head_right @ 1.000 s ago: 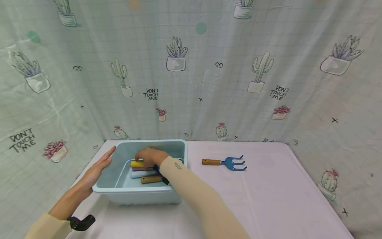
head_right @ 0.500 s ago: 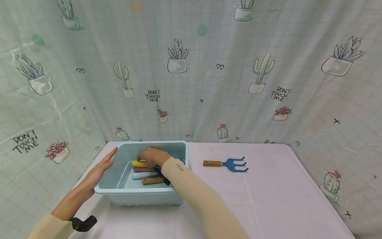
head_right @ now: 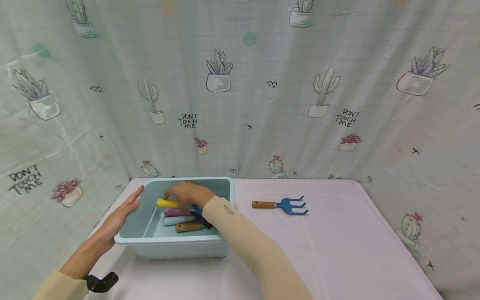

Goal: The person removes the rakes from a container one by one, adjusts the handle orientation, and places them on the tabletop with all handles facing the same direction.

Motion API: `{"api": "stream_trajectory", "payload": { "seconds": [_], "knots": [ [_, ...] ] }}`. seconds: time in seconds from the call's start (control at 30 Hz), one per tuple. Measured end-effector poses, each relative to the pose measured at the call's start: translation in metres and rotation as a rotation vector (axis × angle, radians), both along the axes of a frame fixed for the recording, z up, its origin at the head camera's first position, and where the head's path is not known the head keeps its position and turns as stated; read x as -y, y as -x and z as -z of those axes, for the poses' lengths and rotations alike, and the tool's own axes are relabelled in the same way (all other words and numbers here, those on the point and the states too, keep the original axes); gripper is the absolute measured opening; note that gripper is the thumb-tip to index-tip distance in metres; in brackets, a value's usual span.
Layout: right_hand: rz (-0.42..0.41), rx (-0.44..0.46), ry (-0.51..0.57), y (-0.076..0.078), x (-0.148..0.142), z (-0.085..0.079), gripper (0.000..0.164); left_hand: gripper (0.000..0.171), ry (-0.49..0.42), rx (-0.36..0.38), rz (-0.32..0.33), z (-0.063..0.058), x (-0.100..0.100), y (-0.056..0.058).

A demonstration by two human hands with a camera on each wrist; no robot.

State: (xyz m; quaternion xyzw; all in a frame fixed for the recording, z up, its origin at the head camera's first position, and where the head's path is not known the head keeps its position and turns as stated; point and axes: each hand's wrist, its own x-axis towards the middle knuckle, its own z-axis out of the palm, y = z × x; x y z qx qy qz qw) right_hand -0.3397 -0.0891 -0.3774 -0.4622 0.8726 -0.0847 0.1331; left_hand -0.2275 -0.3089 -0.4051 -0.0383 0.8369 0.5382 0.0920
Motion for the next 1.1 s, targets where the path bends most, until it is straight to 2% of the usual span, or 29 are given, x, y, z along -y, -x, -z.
{"api": "stream_trajectory", "payload": {
  "seconds": [0.27, 0.43, 0.73, 1.1],
  "knots": [
    [-0.024, -0.08, 0.008, -0.007, -0.003, -0.021, 0.049, 0.059, 0.003, -0.002, 0.001, 0.002, 0.002, 0.0],
    [-0.033, -0.074, 0.032, -0.014, -0.009, -0.039, 0.057, 0.059, 0.004, 0.015, -0.009, 0.003, 0.002, 0.0],
    [-0.057, -0.063, 0.081, -0.026, -0.023, -0.069, 0.059, 0.059, -0.015, 0.021, 0.004, 0.003, 0.004, 0.001],
    [-0.065, -0.088, 0.077, -0.035, -0.039, -0.088, 0.061, 0.059, -0.031, 0.017, 0.015, 0.002, 0.003, 0.002]
  ]
}}
